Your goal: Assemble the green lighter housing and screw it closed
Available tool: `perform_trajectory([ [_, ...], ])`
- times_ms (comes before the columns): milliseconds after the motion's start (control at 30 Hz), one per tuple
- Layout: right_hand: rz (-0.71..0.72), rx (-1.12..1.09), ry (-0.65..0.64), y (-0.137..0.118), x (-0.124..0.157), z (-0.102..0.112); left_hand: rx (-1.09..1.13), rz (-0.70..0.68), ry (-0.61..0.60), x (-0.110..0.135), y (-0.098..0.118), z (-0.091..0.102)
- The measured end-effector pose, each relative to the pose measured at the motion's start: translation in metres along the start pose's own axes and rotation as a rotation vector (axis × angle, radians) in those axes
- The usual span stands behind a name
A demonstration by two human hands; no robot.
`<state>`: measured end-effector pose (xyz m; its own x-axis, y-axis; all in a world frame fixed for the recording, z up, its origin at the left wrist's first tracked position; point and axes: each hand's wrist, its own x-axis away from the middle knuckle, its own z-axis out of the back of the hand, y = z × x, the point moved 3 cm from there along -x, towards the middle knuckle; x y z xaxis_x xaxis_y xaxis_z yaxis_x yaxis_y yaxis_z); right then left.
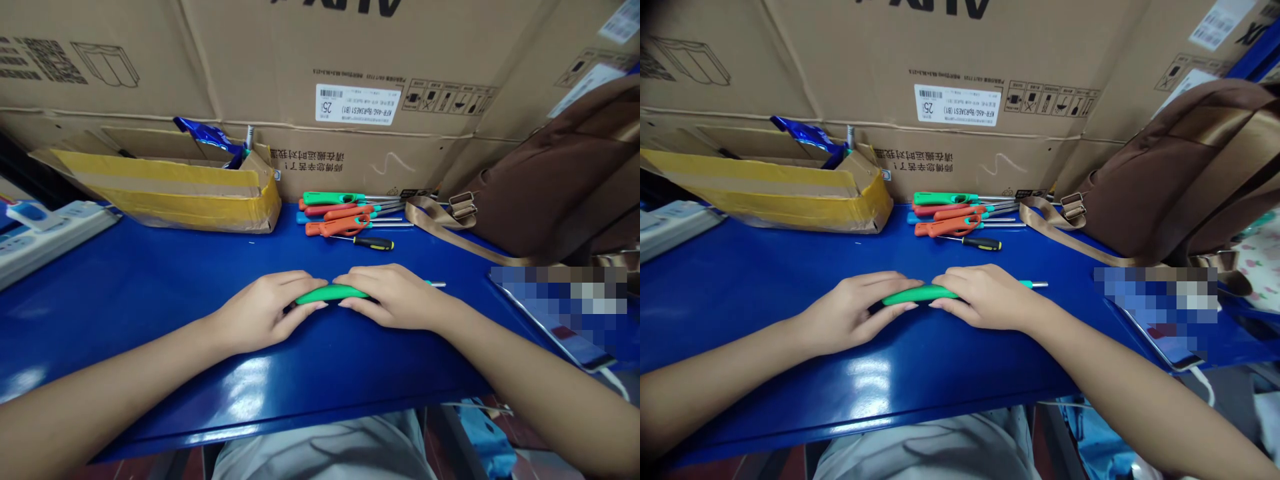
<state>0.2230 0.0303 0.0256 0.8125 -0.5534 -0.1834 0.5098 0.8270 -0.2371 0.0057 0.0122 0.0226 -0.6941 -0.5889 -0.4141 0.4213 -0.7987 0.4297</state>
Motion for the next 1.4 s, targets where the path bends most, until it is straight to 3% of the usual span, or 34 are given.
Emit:
perform_trajectory([
  [400, 0.031, -0.056, 0.009, 0.000, -0.003, -0.005, 0.097, 0.101, -0.019, 0.001, 0.005, -0.009],
  [800, -0.211, 0.151, -0.179, 0.027, 0.007, 0.020, -0.030, 0.125, 0.005, -0.003, -0.010, 0.005],
  [1067, -0.137, 0.225, -0.141, 0.013, 0.001, 0.006, -0.110, 0.049, -0.049, 0.001, -0.008, -0.003],
  [1400, -0.113, 0.176, -0.152, 0.016, 0.005, 0.014, -0.142, -0.050, -0.007, 0.002, -0.013, 0.000],
])
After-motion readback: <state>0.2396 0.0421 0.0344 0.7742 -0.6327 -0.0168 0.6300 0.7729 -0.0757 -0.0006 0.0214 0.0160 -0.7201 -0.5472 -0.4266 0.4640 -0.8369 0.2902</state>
